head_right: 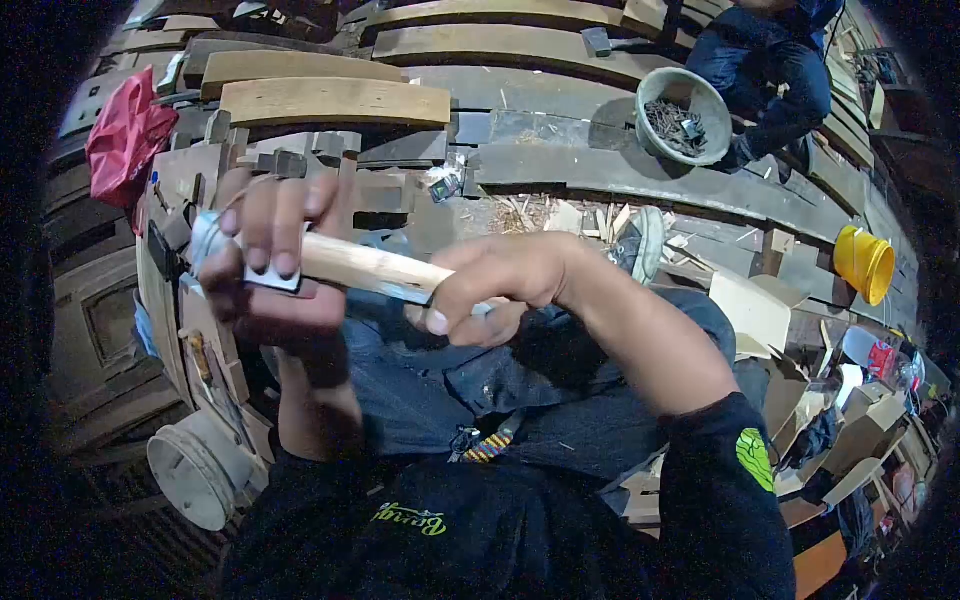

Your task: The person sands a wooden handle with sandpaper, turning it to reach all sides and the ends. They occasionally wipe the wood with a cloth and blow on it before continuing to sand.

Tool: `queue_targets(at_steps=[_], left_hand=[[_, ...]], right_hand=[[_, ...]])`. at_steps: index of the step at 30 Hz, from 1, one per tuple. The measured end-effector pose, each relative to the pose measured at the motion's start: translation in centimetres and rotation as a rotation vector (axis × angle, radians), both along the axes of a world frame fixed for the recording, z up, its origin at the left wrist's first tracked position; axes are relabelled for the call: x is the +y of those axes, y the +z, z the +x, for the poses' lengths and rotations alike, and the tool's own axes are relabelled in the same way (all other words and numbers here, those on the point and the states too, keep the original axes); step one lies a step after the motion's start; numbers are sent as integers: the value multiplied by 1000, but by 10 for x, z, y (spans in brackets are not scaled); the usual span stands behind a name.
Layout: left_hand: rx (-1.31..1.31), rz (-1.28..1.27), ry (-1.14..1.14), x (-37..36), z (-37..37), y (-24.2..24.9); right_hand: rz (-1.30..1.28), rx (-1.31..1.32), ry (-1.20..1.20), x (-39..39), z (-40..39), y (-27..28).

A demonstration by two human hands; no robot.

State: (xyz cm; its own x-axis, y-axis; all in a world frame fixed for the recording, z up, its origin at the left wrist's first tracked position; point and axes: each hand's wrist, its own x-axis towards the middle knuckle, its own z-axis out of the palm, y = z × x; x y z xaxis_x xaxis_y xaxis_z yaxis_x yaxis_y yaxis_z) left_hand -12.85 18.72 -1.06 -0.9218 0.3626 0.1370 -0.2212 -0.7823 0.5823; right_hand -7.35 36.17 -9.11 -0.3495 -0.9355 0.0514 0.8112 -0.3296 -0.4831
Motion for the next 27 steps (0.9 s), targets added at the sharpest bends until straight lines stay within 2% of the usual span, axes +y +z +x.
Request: queue_targets(at_steps=[2,3,4,5,6,7,8,10,12,13,14,16,17,18,20,21,22,24,26,27], left_hand=[[168,-185,-184,15,10,-22],[-7,-197,-268,25,28,-25],[6,-218,-276,28,31,-24],[62,-207,-227,25,21,-22],[111,-198,-179,19,12,-16],[52,-164,24,17,11,-7],[25,5,30,3,-2,-5],[-16,8,35,-4,-4,-6],[113,-64,-144,13,12,-25],[77,-130,-283,19,19,-27],[0,-126,-310,26,28,-26],[133,-173,-262,20,16,-21],[136,-112,-187,14,6,-19],[86,-56,-3,10,6,-11],[118,84,-33,-11,-16,-4],[41,98,-19,-7,-8,-9],[73,10,-41,2,2,-13],[47,-159,-295,17,22,-24],[43,-208,-329,21,24,-20],[51,-189,-197,20,18,-16]], right_hand=[[21,-46,45,3,4,-2],[172,12,-77,4,9,0],[322,70,-202,4,11,1],[325,73,-201,5,8,1],[209,13,-122,6,4,1],[90,-50,-48,6,1,0],[-32,-111,19,5,0,-2],[-70,-83,36,0,1,-9],[108,-79,-27,2,4,-2],[50,-76,-33,5,3,-3],[313,207,-317,0,12,-4],[72,-36,-55,10,1,-4],[71,-43,-59,10,1,-4],[51,-45,-24,7,-1,-3],[28,-42,17,3,-1,-4],[52,1,13,2,0,-4],[79,45,10,2,0,-4],[168,-13,-35,5,4,3],[299,273,-327,0,7,-1],[12,-60,-68,8,2,-1]])
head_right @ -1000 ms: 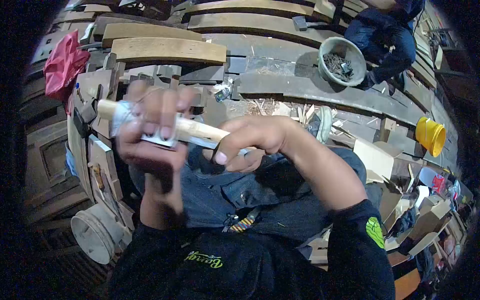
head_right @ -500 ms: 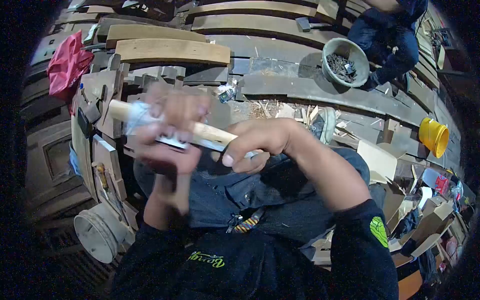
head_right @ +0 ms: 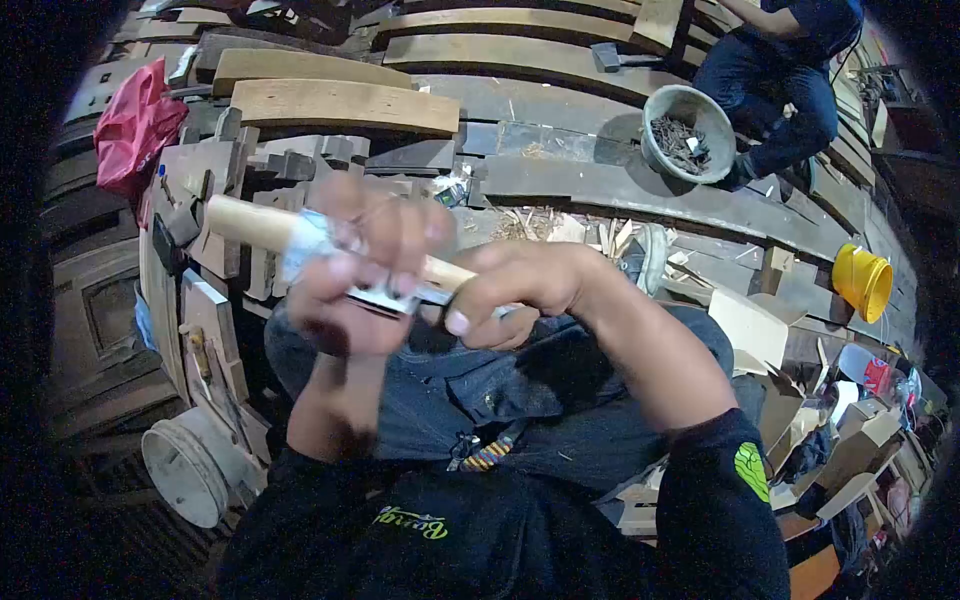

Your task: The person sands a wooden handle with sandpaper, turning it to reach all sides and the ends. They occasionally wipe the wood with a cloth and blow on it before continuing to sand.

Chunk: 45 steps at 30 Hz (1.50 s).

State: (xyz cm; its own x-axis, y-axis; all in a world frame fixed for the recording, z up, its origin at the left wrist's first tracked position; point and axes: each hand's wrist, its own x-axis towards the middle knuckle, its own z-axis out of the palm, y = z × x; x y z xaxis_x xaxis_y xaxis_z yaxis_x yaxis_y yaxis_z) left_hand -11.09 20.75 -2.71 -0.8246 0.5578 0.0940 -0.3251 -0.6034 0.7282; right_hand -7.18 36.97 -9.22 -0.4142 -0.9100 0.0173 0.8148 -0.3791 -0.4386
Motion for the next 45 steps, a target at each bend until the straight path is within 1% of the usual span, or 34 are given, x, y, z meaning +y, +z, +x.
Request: queue_targets(at_steps=[1,2,3,5,6,7,9,11,12,13,15,16,17,18,19,21,22,23,24,25,26,27,28,29,31,32,33,35,38,39,41,43,44,45], left_hand=[[17,21,127,-4,-9,5],[98,23,251,-10,-14,11],[17,133,247,-22,-23,15],[-21,188,202,-18,-20,8],[29,61,156,-8,-10,4],[10,82,-24,-9,-3,-10],[-25,47,-102,4,8,-11],[60,-59,51,-1,-5,-3],[32,21,167,-7,-10,3],[5,99,279,-12,-16,11],[37,136,190,-31,-30,13],[-11,185,146,-24,-26,8],[-36,100,147,-17,-15,0],[-35,93,55,-6,-4,-7],[-38,86,-39,2,3,-10],[-6,81,-9,-3,-6,-6],[21,68,18,-7,-11,-2],[0,135,124,-12,-16,2],[6,160,157,-23,-24,7],[16,186,191,-30,-29,10],[27,210,138,-29,-31,8],[-40,207,154,-21,-19,3],[-22,150,53,-12,-9,-5],[-3,96,-45,-4,-3,-11],[-60,70,-95,1,5,-9],[-50,81,-41,-2,-1,-8],[34,85,3,-9,-12,-7],[-38,290,158,-22,-24,4],[-80,301,99,-23,-21,-1],[27,123,56,-14,-13,-6],[-29,52,-80,1,6,-12],[-15,40,-31,-2,0,-8],[40,41,-8,-9,-11,-6],[1,128,90,-11,-14,1]], right_hand=[[49,-60,41,-1,-1,5],[25,-53,63,-5,-2,2],[1,-43,86,-8,-4,-3],[46,32,83,-8,-2,-5],[95,110,79,-8,-1,-5],[209,77,6,-4,1,4],[313,421,-286,-6,8,-12],[201,76,-69,0,0,6],[98,42,47,-1,-5,4],[90,98,53,-5,-6,-1],[163,101,37,-6,-5,2],[159,102,41,-7,-3,5],[278,170,-18,-5,-1,8],[398,240,-77,-2,-1,10],[338,276,10,-1,-7,6],[317,80,-4,6,-5,9],[229,41,32,4,-6,4],[138,-1,63,-2,-8,1],[197,83,21,-5,-6,5],[195,80,12,-5,-6,2],[176,168,53,-6,-7,-4],[156,259,96,-8,-9,-6],[304,290,-14,-3,-4,1],[306,298,-10,0,-3,4],[424,280,-35,5,-2,8],[272,212,-25,0,-7,7],[240,88,-30,2,-5,11],[131,134,32,-6,-6,0],[193,254,15,-4,-6,1],[241,322,17,-3,-8,2],[292,339,-16,-2,-7,-1],[387,347,-95,-1,-3,-8],[284,191,-53,-2,-6,3],[184,111,25,-3,-7,6]])
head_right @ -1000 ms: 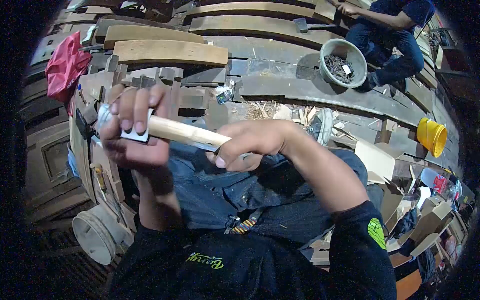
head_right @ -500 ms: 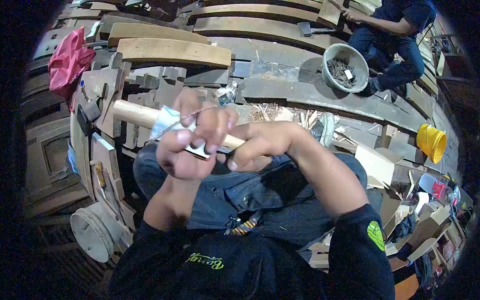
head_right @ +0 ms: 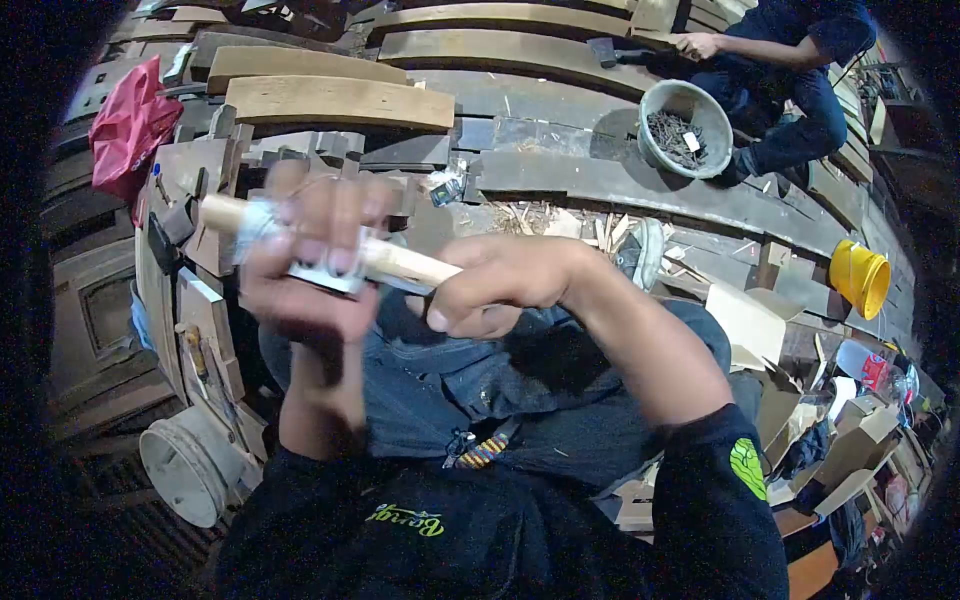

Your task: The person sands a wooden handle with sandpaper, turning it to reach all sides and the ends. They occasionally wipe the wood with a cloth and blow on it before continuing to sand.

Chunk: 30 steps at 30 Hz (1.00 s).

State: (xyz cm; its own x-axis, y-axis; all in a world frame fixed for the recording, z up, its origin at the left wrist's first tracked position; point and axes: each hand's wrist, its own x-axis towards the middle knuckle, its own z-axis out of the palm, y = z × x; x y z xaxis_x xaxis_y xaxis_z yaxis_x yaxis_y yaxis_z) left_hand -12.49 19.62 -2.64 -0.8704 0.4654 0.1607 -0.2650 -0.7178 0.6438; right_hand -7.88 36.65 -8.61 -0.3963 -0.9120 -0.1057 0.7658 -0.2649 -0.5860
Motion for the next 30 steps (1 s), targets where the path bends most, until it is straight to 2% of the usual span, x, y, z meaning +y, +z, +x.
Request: queue_targets(at_steps=[1,2,4,6,8,9,10,12,14,17,18,20,21,22,24,25,26,30], left_hand=[[-22,-16,103,-9,-4,9],[28,61,76,-20,-17,10],[-64,145,89,-14,-11,6],[14,-62,-59,1,5,-11],[-69,-58,-191,15,23,-15],[-65,-95,-185,12,21,-13],[-22,-92,-149,11,16,-12],[12,-14,-40,0,0,-15],[-24,106,87,-16,-16,-2],[-41,108,236,-46,-40,16],[-50,113,299,-51,-45,18],[-40,19,378,-56,-47,13],[-157,-50,428,-53,-46,7],[-276,-119,474,-47,-42,-1],[-421,-221,369,-34,-32,-17],[-485,-255,319,-29,-29,-21],[-547,-289,270,-26,-28,-24],[-493,-339,304,-18,-23,-20]], right_hand=[[39,95,-31,-3,0,3],[80,194,-60,-4,0,4],[56,179,-14,-3,0,-5],[36,176,41,2,-3,-5],[229,170,59,12,-1,0],[284,233,-126,7,6,-3],[294,189,-137,5,4,4],[204,259,28,4,-8,1],[300,326,-26,1,-3,-6],[439,617,-197,5,-5,-19],[437,620,-192,9,-8,-18],[600,534,-172,14,-16,-11],[599,564,-306,12,-16,-11],[702,438,-346,12,-17,0],[695,369,-528,9,-19,-3],[765,333,-664,4,-19,-9],[853,345,-688,7,-21,-10],[852,330,-809,5,-24,-10]])
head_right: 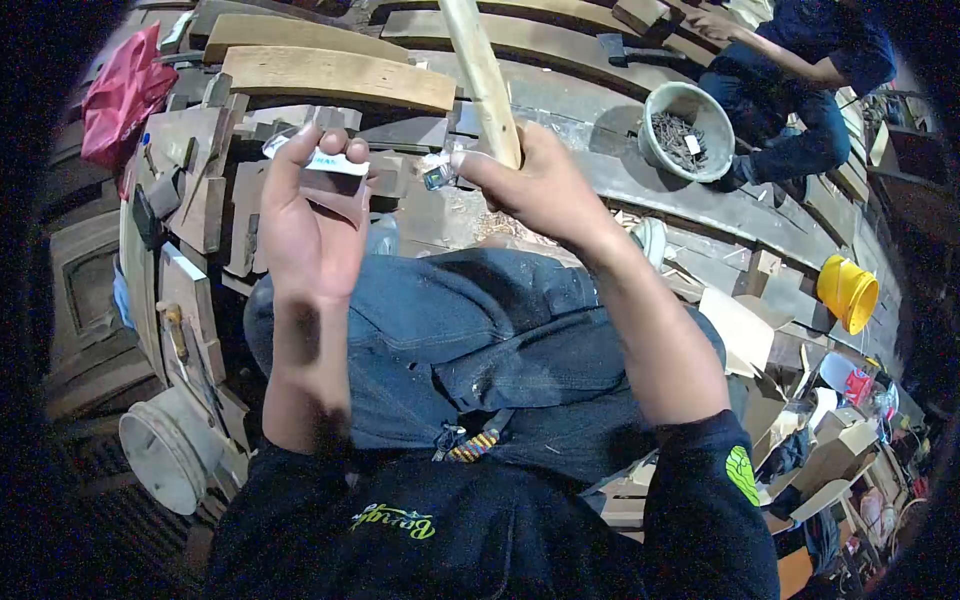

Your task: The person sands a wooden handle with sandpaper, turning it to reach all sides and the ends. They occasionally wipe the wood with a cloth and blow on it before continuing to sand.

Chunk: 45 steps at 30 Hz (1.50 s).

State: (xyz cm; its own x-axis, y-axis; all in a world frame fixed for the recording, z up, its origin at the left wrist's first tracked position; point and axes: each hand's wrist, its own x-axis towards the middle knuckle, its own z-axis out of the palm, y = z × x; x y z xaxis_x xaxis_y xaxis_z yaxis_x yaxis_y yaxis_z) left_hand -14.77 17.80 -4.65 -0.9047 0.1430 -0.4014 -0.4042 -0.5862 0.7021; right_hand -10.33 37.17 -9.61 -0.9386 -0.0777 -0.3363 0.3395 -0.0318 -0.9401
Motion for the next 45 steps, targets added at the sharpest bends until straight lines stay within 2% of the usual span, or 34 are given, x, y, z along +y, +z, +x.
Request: queue_targets(at_steps=[3,4,10,16,18,20,24,28,30,38,42,44,45], left_hand=[[194,-20,17,5,3,-5],[171,-98,53,18,8,11],[140,-86,36,14,6,5],[191,-71,-103,19,10,5],[228,-103,-86,24,13,1],[352,-198,-78,28,15,0],[319,-323,-107,31,24,4],[336,-259,-92,21,14,3],[338,-267,19,16,9,6],[384,-132,70,-1,-9,14],[306,-9,63,-2,-8,13],[267,-43,76,2,-5,15],[320,58,-59,2,-4,14]], right_hand=[[15,103,-20,-3,2,-1],[15,102,-18,-3,2,-1],[-10,107,129,-3,7,6],[-12,268,69,-10,9,3],[12,385,14,-12,8,-1],[45,330,25,-11,9,-4],[87,408,50,-12,10,-5],[170,410,95,-9,11,-1],[169,402,121,-9,11,2],[256,494,107,-8,11,0],[234,501,95,-9,10,-2],[225,531,65,-12,9,-4],[257,507,67,-12,9,-4]])
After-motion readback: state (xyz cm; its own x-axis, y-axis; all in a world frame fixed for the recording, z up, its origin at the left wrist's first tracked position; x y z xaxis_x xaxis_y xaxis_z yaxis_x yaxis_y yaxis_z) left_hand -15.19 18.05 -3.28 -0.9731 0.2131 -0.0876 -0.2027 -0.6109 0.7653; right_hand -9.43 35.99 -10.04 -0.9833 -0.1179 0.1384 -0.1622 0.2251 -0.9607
